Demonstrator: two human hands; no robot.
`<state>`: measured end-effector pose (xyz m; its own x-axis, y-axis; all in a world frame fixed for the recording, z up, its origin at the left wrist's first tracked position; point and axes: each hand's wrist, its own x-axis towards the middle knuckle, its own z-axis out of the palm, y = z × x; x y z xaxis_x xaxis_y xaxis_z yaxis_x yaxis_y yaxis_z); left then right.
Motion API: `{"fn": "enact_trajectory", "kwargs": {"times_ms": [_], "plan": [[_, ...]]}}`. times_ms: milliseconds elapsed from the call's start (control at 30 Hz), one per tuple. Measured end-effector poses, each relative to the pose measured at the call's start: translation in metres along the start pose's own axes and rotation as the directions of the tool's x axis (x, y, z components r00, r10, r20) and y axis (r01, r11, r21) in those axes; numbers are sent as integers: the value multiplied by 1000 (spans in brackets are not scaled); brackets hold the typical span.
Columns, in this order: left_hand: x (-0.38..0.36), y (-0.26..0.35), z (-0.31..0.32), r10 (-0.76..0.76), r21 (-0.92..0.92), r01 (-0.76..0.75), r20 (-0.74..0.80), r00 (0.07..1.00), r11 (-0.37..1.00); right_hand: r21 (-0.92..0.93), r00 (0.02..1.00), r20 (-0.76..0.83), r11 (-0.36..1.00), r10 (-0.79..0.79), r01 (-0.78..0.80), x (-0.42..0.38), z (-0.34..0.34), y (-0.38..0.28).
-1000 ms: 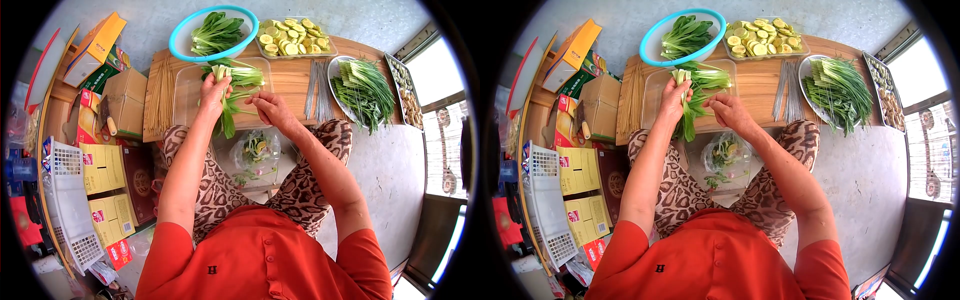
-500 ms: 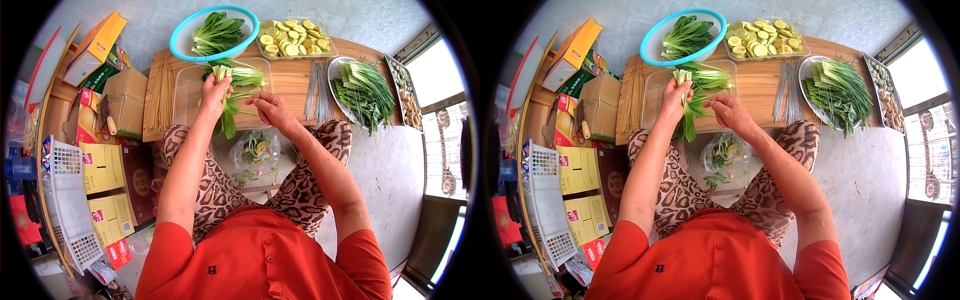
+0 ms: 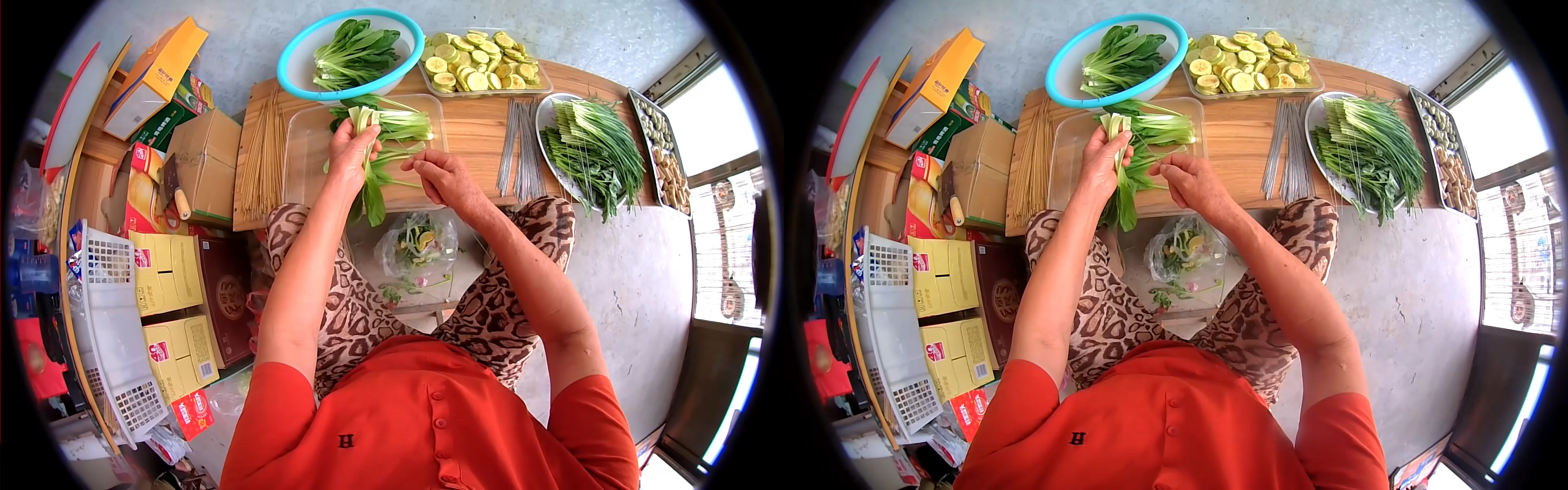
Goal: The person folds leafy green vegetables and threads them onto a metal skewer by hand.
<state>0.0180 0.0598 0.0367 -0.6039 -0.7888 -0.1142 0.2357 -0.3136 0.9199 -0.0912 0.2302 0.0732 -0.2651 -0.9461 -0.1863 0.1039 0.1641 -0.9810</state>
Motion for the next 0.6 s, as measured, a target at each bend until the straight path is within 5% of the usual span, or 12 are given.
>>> {"fn": "enact_trajectory", "kwargs": {"times_ms": [600], "plan": [[-8,-1,6,83,201,-105,118,990,974,88,1000,-18,996,-6,7,2,-2,1]]}}
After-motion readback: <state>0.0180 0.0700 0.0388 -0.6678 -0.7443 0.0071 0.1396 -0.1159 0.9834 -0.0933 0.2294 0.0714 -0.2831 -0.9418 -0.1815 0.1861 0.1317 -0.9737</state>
